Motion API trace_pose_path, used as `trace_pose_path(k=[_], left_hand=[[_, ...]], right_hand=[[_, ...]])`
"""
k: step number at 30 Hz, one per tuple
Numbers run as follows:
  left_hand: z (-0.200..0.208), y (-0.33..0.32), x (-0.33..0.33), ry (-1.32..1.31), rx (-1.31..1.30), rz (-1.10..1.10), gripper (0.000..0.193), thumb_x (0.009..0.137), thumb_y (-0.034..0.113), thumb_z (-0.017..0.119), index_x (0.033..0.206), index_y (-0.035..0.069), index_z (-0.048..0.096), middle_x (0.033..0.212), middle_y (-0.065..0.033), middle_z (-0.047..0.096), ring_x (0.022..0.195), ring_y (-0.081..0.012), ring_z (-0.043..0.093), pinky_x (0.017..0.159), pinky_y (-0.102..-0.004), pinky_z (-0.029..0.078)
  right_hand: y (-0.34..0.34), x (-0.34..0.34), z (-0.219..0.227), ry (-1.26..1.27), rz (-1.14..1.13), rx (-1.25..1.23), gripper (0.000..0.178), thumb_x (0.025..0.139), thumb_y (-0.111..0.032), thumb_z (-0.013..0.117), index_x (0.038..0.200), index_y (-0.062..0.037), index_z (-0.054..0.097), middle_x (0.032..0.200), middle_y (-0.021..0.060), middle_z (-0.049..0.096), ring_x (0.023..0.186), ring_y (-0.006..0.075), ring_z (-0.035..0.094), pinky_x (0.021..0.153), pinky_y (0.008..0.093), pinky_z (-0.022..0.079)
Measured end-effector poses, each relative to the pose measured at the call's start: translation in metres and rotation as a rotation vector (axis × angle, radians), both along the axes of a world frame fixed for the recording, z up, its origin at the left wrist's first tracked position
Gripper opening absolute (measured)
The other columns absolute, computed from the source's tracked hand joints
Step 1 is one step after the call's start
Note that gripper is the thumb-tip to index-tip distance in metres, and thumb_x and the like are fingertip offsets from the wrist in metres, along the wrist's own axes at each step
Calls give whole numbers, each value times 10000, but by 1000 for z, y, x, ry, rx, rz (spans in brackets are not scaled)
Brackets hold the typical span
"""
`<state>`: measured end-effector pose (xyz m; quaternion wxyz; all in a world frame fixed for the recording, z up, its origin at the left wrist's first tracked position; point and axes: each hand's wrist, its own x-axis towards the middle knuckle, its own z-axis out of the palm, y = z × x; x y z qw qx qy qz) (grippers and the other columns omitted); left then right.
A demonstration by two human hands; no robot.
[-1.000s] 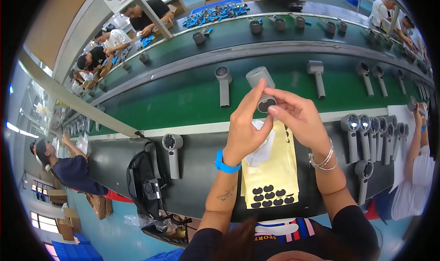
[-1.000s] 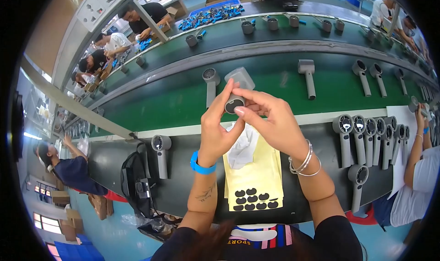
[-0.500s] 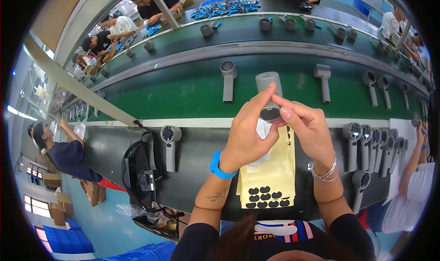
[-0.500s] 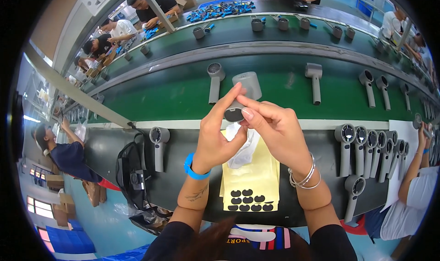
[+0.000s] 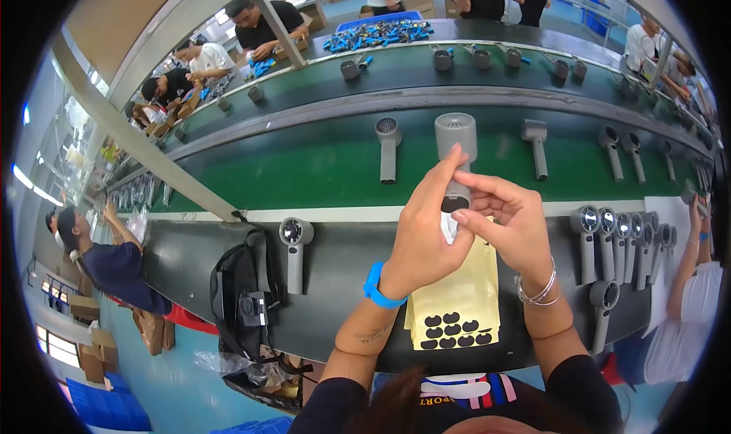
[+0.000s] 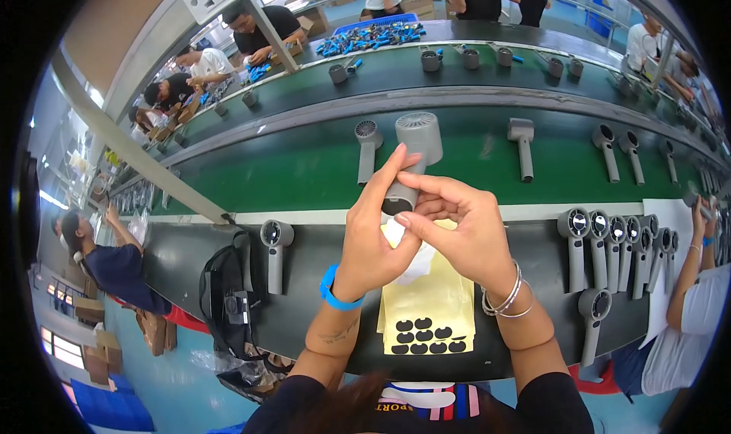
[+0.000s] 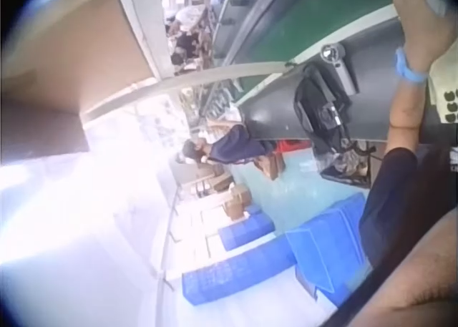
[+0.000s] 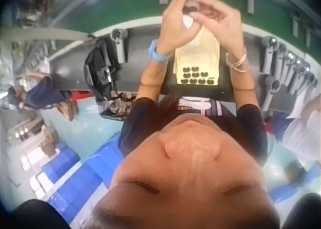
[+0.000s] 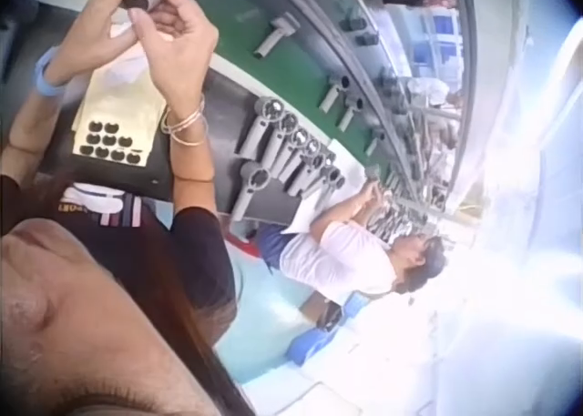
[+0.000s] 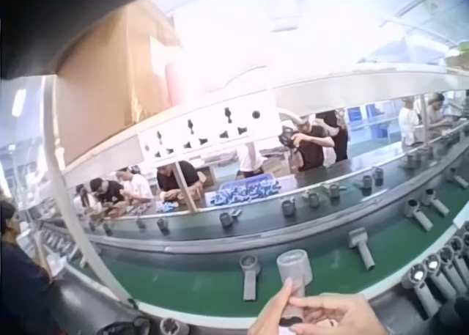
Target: The person peels adhesive pads from a backing sheet and attaches them to the bases of handheld fans by hand.
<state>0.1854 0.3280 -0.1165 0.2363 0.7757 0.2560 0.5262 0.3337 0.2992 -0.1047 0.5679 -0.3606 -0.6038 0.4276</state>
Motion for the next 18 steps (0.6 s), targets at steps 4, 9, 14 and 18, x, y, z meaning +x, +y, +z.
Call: trace_pose_path(k=[4, 9, 14, 18], left_hand=[[3, 2, -11, -89, -110, -227, 750, 704, -51, 525, 1429, -10, 335, 1314, -221, 493, 1220, -346, 504, 1014, -373, 391], [0, 4, -8, -221, -309, -401, 545, 892, 76, 541, 1415, 26, 396, 1320, -168, 508, 1187, -255, 512, 993, -352, 404], [-3, 3, -3, -219, -284, -391, 469, 934, 113, 514, 1380, -7, 430, 1311, -183, 518, 1196, -230, 500, 976, -343, 435], [-12, 6, 10, -274, -99, -270, 371, 881, 18, 548, 1251, -10, 558, 1262, -138, 549, 1189, -246, 495, 1013, -339, 377]], right_hand=[[-8, 3, 6, -2, 35, 9, 452, 822, 44, 628, 1267, -22, 581, 961, 69, 630, 838, 105, 633, 784, 243, 528], [-14, 5, 8, 4, 27, -15, 485, 794, 104, 605, 1270, 22, 558, 1003, 54, 611, 904, 121, 644, 804, 236, 526], [-16, 3, 9, -108, -29, 45, 449, 798, 101, 593, 1240, 21, 574, 983, 75, 618, 890, 134, 654, 795, 249, 536], [-15, 5, 2, -221, -152, 188, 436, 793, 91, 594, 1223, 15, 581, 971, 99, 623, 871, 149, 665, 768, 256, 547]])
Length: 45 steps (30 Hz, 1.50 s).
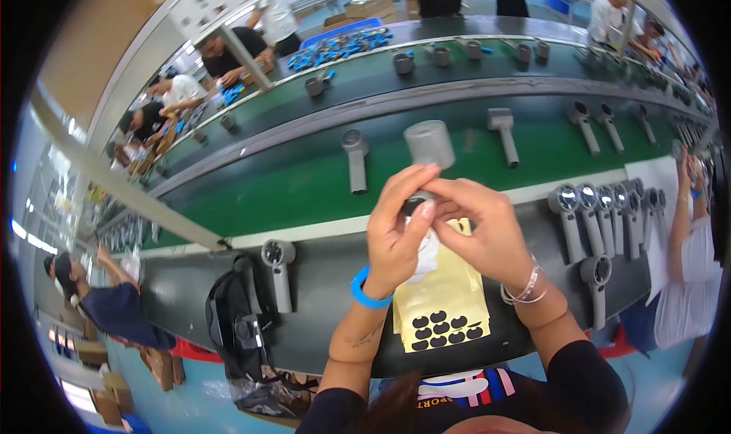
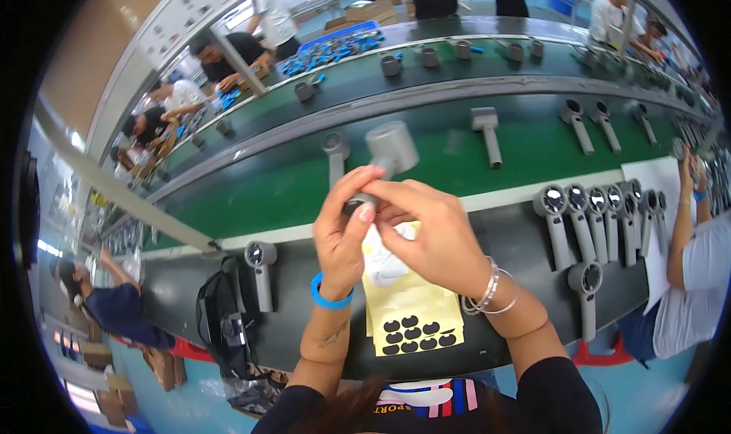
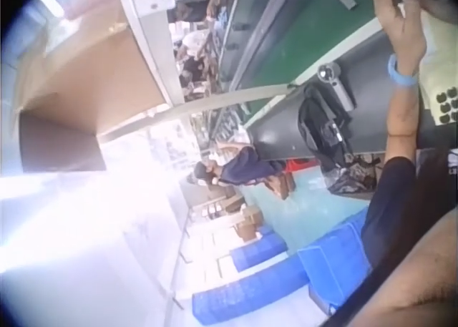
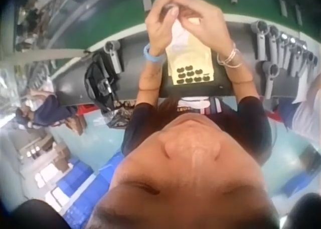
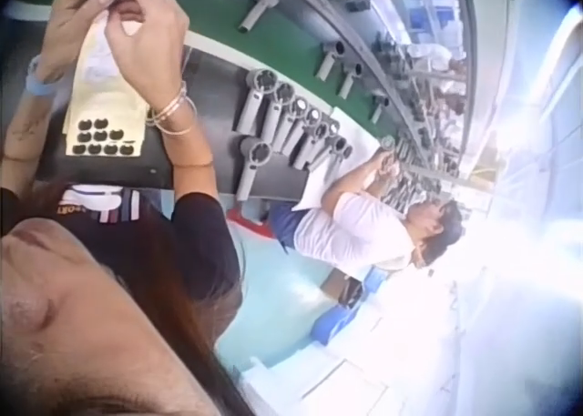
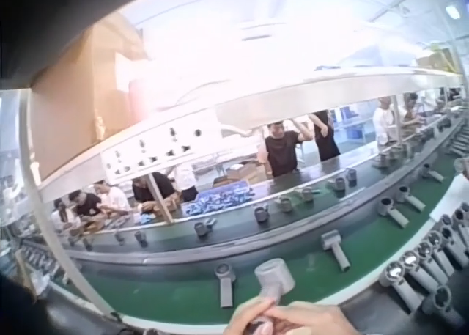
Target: The person peels adhesive pads from a backing sheet and attaches them to the bases of handheld fans by hand.
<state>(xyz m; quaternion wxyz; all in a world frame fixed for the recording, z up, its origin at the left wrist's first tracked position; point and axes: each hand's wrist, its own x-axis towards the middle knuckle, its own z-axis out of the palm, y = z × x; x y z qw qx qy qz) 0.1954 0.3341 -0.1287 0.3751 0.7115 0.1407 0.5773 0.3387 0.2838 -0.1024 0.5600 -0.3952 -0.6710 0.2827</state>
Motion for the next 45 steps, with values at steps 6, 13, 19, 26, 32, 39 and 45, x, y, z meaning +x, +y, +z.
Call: trace_pose_path(k=[6, 13, 19, 26, 32, 39, 45], left_hand=[[-3, -6, -2, -37, -110, 154, 332, 868, 40, 556, 1192, -25, 586, 1180, -147, 605, 1128, -245, 536, 1000, -347, 395], [-2, -6, -5, -140, -126, 176, 399, 926, 222, 593, 1244, -15, 551, 1162, -167, 603, 846, -162, 582, 692, -259, 473], [11, -14, -3, -238, -261, 27, 323, 951, 313, 530, 1064, 11, 538, 1142, -207, 567, 697, -157, 546, 589, -240, 440], [2, -11, -3, -208, -442, -249, 435, 999, 354, 359, 1164, -20, 506, 1280, -235, 509, 856, -248, 572, 719, -355, 477], [10, -15, 1, -116, -502, -296, 414, 995, 328, 350, 1198, -17, 455, 1319, -273, 468, 719, -301, 638, 662, -367, 535], [9, -16, 2, -170, -554, -386, 331, 964, 242, 418, 1168, -18, 414, 1197, -255, 490, 609, -304, 645, 551, -363, 561], [9, -17, 3, -215, -566, -395, 230, 928, 165, 453, 1082, -2, 421, 1082, -210, 481, 515, -253, 604, 451, -317, 506]], right_hand=[[6, 0, -1, -47, 44, 19, 381, 808, 41, 574, 1184, -12, 604, 953, 139, 646, 832, 226, 689, 735, 301, 545], [3, 8, 12, -159, 91, -52, 436, 833, -38, 582, 1267, -72, 544, 1049, 119, 616, 919, 240, 635, 729, 316, 510], [29, 11, -9, -427, -361, 456, 519, 748, -59, 642, 1253, -119, 537, 1134, 87, 559, 1108, 265, 536, 1035, 484, 288], [39, 20, -24, -534, -135, 247, 293, 769, -49, 624, 1056, -84, 576, 1037, 63, 623, 1053, 236, 586, 1053, 514, 226], [36, 28, -15, -470, 36, 123, 245, 811, -33, 582, 1056, -43, 587, 1014, 98, 613, 1020, 287, 578, 1048, 528, 230], [37, 24, -12, -508, 85, 62, 217, 817, 11, 540, 1026, -49, 544, 923, 90, 574, 964, 291, 570, 1047, 514, 220], [37, 22, -12, -525, 91, 65, 189, 808, 28, 532, 979, -52, 522, 883, 85, 557, 936, 293, 566, 1027, 495, 232]])
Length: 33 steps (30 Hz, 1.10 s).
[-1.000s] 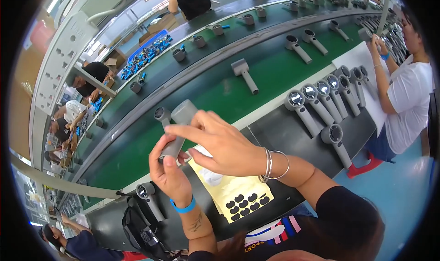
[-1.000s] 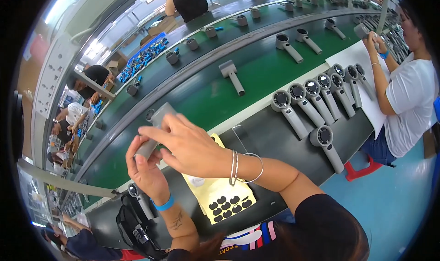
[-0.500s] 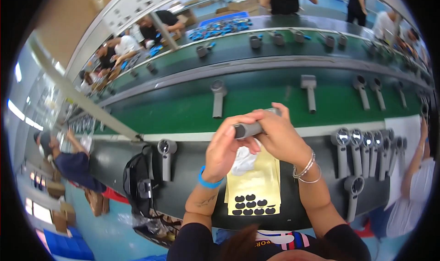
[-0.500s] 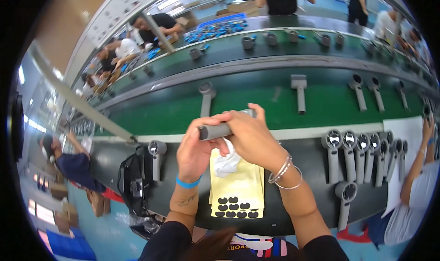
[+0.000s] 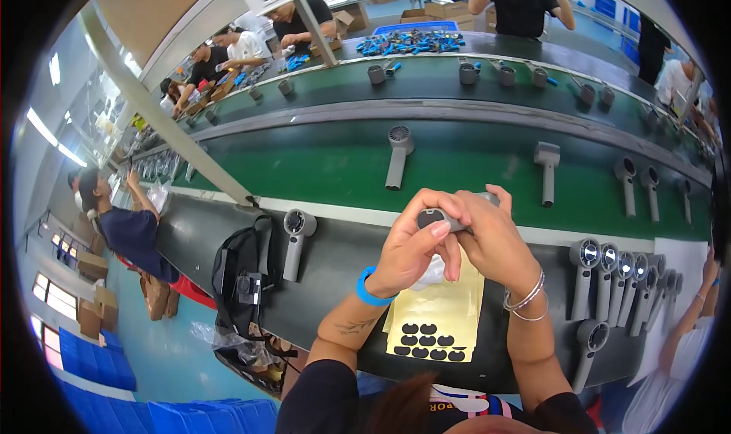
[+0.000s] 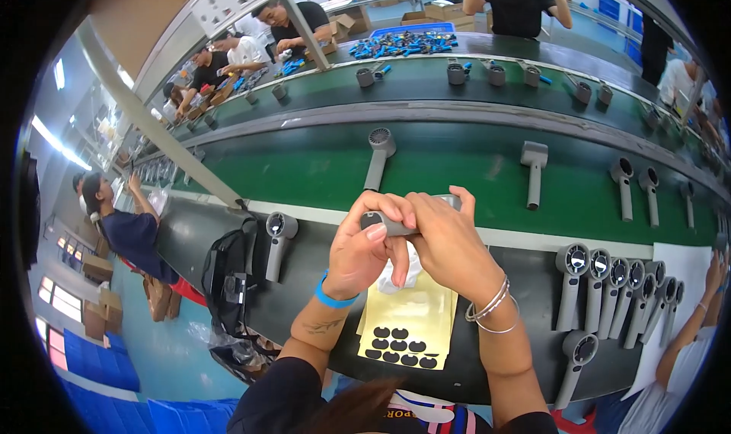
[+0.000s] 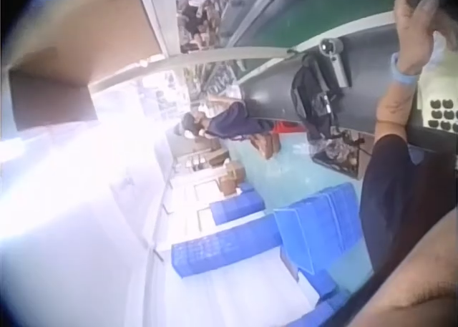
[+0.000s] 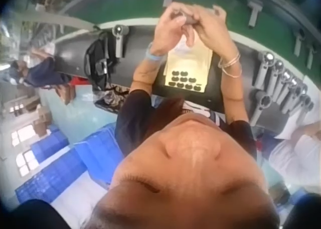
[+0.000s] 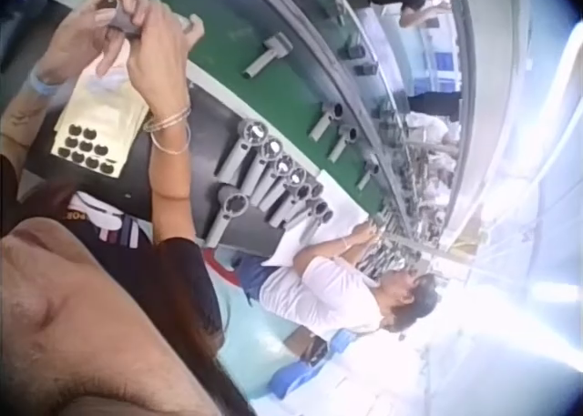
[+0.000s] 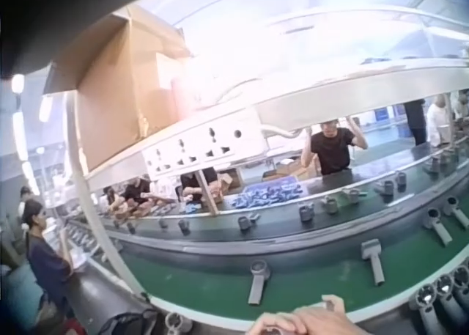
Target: The person peels adhesive pads from a backing sheet and attaches them to the bases of handheld fans by hand.
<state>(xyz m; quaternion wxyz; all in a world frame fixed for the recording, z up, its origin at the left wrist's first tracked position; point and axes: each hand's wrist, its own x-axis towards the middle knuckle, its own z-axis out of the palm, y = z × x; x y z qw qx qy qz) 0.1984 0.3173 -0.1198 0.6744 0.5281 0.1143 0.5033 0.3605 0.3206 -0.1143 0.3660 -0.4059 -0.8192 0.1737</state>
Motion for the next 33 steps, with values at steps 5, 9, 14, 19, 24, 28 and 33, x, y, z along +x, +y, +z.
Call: trace_pose_path(k=[5, 9, 14, 19, 24, 28, 33], left_hand=[[1, -9, -2, -69, -17, -44, 183, 913, 138, 477, 1053, 26, 437, 1038, -184, 467, 435, -203, 535, 397, -265, 441], [0, -21, -6, -84, 54, -93, 156, 941, 143, 486, 1035, 25, 448, 1024, -160, 460, 448, -157, 531, 411, -226, 433], [3, -37, -9, -85, 96, -77, 149, 951, 133, 467, 1025, 4, 479, 1007, -147, 487, 433, -109, 508, 393, -197, 397], [10, -51, -10, -85, 138, -85, 136, 949, 112, 462, 1014, -5, 491, 992, -121, 510, 424, -79, 504, 371, -173, 379], [17, -49, -19, 86, 426, -7, 71, 888, 82, 562, 940, 33, 560, 924, -68, 584, 732, -179, 587, 647, -274, 470], [20, -48, -23, 2, 638, 85, 121, 839, 71, 615, 945, 37, 568, 904, -65, 588, 813, -210, 575, 727, -308, 457], [29, -61, -27, 49, 644, 152, 83, 839, 84, 616, 898, 36, 582, 882, -65, 585, 743, -211, 585, 637, -292, 463]], right_hand=[[-11, -6, 9, 8, 7, 40, 204, 777, 38, 552, 961, -50, 533, 863, 88, 547, 940, 287, 569, 1027, 477, 235], [-27, -13, 18, -28, -17, 154, 218, 752, 38, 569, 953, -44, 553, 838, 84, 531, 903, 278, 568, 1031, 472, 240], [-45, -22, 24, -13, -68, 210, 189, 748, 32, 561, 926, -30, 568, 860, 84, 544, 867, 271, 562, 1045, 478, 236], [-57, -25, 28, -42, -86, 274, 172, 737, -23, 574, 908, -10, 566, 878, 97, 564, 864, 279, 562, 1049, 499, 228], [-66, -31, 33, -146, -108, 293, 198, 770, -168, 570, 878, -3, 549, 887, 119, 575, 903, 276, 581, 1060, 513, 254], [-71, -42, 32, -94, -94, 264, 187, 769, -169, 581, 866, -11, 552, 880, 106, 579, 894, 258, 589, 1058, 516, 268], [-74, -50, 25, 2, -68, 322, 137, 751, -113, 592, 871, -59, 552, 869, 48, 583, 926, 250, 630, 1052, 545, 264]])
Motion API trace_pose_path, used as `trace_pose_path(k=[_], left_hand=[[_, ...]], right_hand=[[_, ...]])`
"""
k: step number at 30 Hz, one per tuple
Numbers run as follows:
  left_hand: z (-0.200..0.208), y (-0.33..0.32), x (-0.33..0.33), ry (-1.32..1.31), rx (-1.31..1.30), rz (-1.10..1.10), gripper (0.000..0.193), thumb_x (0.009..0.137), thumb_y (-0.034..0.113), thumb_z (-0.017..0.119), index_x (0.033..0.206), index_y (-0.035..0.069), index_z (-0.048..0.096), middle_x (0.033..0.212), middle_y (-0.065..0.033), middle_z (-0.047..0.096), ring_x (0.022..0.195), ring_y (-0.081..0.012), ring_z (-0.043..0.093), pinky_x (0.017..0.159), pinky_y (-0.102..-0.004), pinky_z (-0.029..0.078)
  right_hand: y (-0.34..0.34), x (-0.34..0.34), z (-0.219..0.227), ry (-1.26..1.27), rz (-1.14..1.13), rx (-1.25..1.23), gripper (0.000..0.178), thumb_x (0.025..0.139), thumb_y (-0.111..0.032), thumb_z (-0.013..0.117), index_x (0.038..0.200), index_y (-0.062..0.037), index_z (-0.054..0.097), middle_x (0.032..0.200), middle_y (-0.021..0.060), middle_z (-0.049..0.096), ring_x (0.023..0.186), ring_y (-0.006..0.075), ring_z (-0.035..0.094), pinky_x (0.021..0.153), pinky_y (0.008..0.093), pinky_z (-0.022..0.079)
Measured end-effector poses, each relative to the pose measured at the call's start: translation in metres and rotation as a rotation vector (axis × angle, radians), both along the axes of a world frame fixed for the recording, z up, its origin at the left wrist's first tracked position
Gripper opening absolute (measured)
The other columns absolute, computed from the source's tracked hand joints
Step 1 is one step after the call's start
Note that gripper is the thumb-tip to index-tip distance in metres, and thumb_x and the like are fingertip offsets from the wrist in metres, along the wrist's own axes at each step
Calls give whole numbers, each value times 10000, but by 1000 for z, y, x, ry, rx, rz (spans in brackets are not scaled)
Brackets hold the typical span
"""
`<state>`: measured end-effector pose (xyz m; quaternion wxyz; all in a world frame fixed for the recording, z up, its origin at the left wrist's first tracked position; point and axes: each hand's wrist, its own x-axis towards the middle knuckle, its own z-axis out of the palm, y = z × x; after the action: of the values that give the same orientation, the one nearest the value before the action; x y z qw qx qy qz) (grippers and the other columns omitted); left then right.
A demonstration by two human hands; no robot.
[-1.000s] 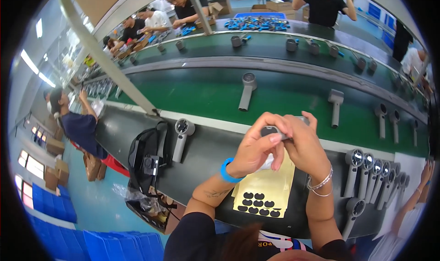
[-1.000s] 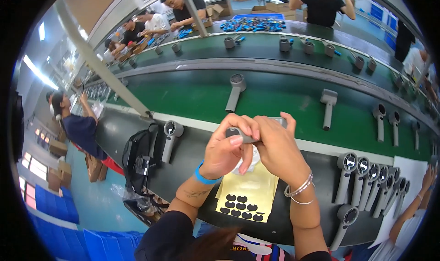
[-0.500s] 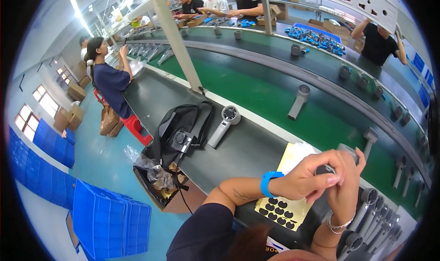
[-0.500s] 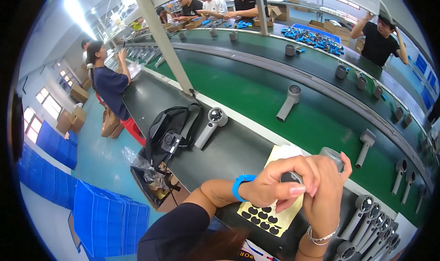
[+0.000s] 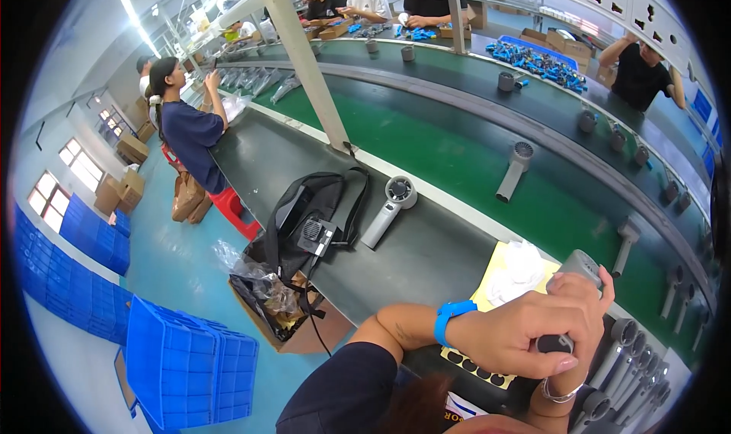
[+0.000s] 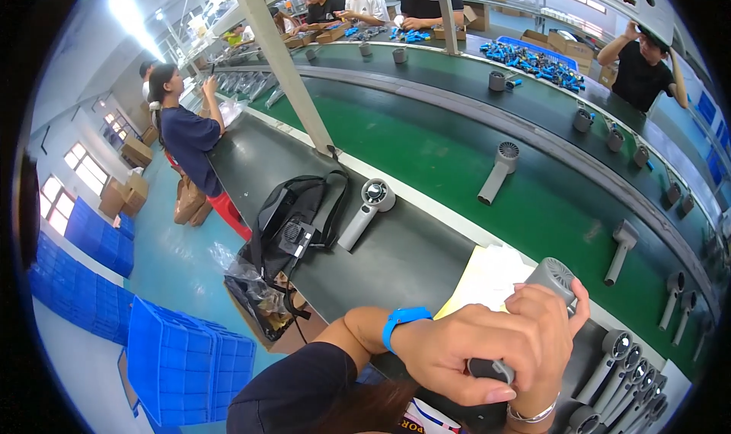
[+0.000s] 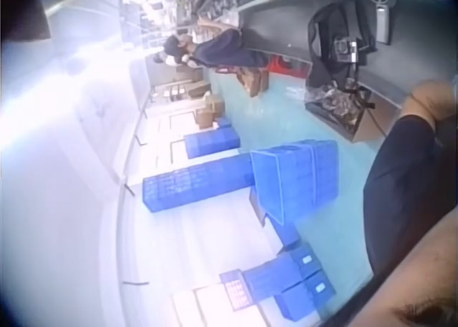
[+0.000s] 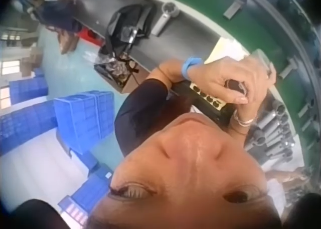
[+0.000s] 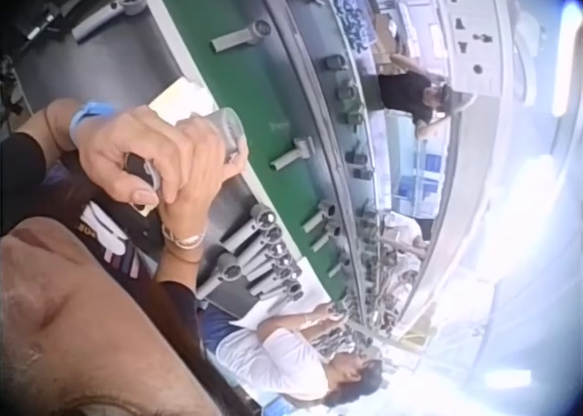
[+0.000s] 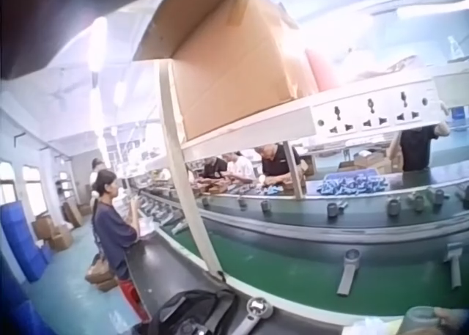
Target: The person peels adhesive pads from a backing sheet and attaches them to the bases of handheld fans by hand.
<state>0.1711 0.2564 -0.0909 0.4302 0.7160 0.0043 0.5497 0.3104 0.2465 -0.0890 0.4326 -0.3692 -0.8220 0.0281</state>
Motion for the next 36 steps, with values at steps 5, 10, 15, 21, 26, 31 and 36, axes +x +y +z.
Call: trace_pose_path(k=[5, 10, 15, 21, 26, 31, 36], left_hand=[[5, -8, -5, -3, 139, 73, 82, 799, 81, 637, 861, 43, 599, 877, -54, 595, 600, -188, 567, 496, -281, 443], [0, -24, -8, 152, 252, 141, 144, 808, 170, 631, 863, 51, 573, 893, -61, 551, 706, -256, 542, 574, -339, 404], [-4, -28, -6, 85, 449, 266, 166, 839, 203, 619, 859, 41, 588, 917, -61, 553, 553, -208, 499, 427, -313, 352], [-1, -23, -6, 119, 559, 410, 152, 795, 169, 641, 860, 37, 601, 894, -37, 551, 424, -151, 418, 356, -272, 287], [2, -19, -11, 162, 655, 542, 126, 755, 135, 644, 841, 46, 618, 880, -17, 552, 396, -110, 369, 354, -251, 262], [-2, -6, -3, 147, 627, 610, 155, 690, 90, 694, 824, 61, 620, 934, -46, 612, 453, -147, 485, 408, -281, 383], [-13, 17, 10, 391, 491, 560, 259, 795, 188, 690, 1018, 74, 623, 1104, -51, 583, 496, -155, 528, 409, -280, 423]], right_hand=[[-5, -8, -11, 70, 25, 36, 173, 769, -140, 599, 923, -77, 551, 896, 42, 587, 938, 248, 632, 1071, 560, 224], [-13, -1, -7, 13, 78, 17, 205, 780, -143, 597, 974, -98, 547, 932, 46, 598, 958, 247, 631, 1095, 563, 161], [-16, 2, -14, 20, 100, 130, 251, 768, -120, 597, 1012, -94, 547, 950, 55, 610, 978, 270, 621, 1111, 569, 109], [-10, -3, -2, 78, -19, 262, 310, 756, -117, 631, 1067, -109, 623, 1121, 181, 530, 1094, 351, 533, 1046, 523, 298], [-22, 18, -3, 123, -101, -36, 342, 825, -220, 630, 1130, -66, 623, 1104, 205, 530, 1052, 322, 543, 862, 403, 437], [-9, -5, -1, 690, 273, -497, 554, 953, -425, 444, 1161, 75, 556, 962, 141, 594, 785, 214, 604, 717, 307, 471], [35, 2, -1, 924, 379, -726, 360, 934, -285, 507, 1062, 45, 575, 921, 101, 571, 740, 168, 588, 628, 254, 457]])
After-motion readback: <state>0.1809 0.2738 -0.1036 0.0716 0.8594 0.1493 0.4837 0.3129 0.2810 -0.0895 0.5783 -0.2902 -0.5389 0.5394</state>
